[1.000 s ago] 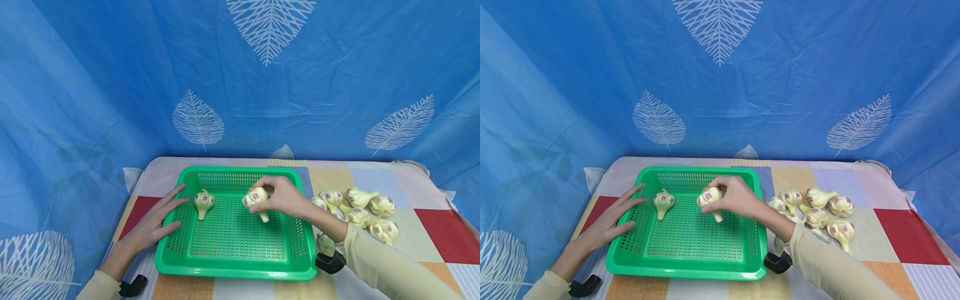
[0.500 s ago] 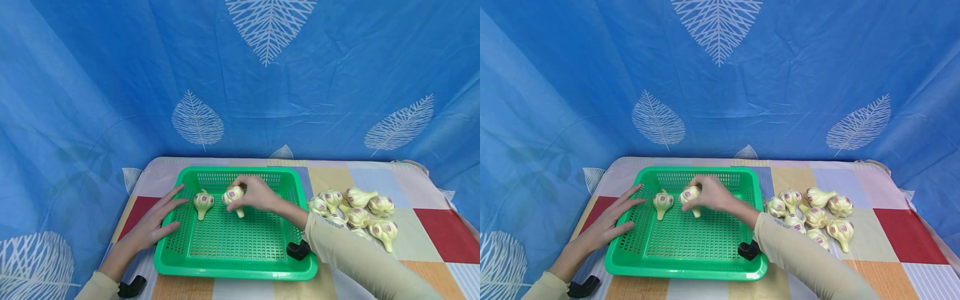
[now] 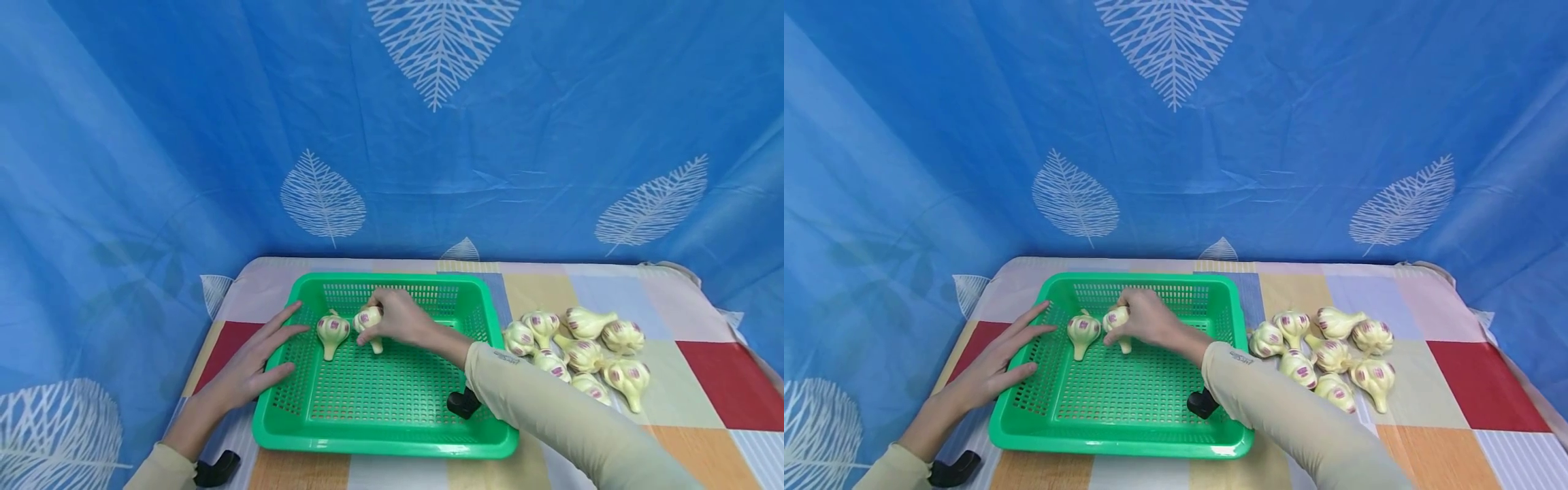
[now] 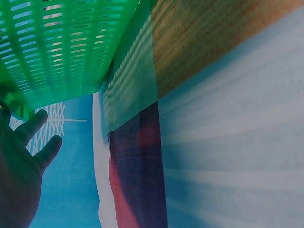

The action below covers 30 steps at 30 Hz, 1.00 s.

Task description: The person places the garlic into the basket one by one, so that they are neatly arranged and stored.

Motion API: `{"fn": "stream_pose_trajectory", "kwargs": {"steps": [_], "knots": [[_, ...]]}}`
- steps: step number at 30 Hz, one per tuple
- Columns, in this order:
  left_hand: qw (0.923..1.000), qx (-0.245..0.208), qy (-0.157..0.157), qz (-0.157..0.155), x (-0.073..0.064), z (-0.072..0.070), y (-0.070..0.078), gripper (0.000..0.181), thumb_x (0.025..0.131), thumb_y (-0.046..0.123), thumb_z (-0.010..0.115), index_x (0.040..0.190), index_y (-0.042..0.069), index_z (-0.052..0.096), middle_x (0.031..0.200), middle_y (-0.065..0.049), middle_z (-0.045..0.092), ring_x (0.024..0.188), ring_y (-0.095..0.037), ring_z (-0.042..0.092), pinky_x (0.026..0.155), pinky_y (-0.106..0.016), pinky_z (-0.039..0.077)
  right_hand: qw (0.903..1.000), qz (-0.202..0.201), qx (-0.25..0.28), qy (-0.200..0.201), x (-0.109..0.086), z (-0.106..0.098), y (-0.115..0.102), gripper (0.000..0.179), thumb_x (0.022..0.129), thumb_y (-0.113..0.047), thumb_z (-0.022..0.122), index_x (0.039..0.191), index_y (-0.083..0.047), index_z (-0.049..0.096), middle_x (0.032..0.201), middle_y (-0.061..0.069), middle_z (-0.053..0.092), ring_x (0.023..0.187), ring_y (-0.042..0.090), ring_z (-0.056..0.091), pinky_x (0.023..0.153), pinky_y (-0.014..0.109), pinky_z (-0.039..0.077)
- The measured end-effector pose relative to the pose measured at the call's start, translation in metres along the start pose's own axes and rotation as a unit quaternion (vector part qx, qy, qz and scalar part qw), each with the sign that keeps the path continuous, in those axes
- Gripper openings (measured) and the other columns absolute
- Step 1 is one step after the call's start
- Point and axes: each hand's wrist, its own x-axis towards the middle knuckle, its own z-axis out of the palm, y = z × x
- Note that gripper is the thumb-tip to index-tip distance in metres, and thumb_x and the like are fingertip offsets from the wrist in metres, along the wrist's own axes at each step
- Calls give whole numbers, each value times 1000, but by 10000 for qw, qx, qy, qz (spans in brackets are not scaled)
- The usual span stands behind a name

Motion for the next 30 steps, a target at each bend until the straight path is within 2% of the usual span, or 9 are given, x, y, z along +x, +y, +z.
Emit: {"fn": "stream_pose_trajectory", "kwargs": {"steps": [7,18,25,30], "knots": [[10000,24,37,-28,-1,1,1,59,79,18,65,135,15,49,154,-6,19,139,-25,21,93,-63,35,9982,-76,-573,135,4,15,4,49,58,-40,87,88,-14,59,81,-7,57,64,7,54,51,20,46],[10000,76,43,-22,-1,3,1,60,79,20,66,136,17,48,155,-3,17,139,-24,21,93,-61,37,9935,-42,-676,909,-1,39,1,51,59,-42,86,88,-12,56,81,-6,52,64,7,51,45,17,43],[10000,93,16,-18,0,4,0,59,80,20,65,137,19,47,155,-4,18,139,-24,19,94,-62,35,9917,-25,-760,1032,-4,43,3,57,60,-43,85,94,-11,53,86,-5,51,64,8,51,46,18,43],[9999,97,31,6,-1,5,0,59,80,19,65,136,19,48,155,-6,18,139,-24,19,94,-62,35,9894,-208,-1007,1025,-4,45,3,63,59,-46,84,99,-10,52,88,-3,53,66,8,52,47,16,43]]}}
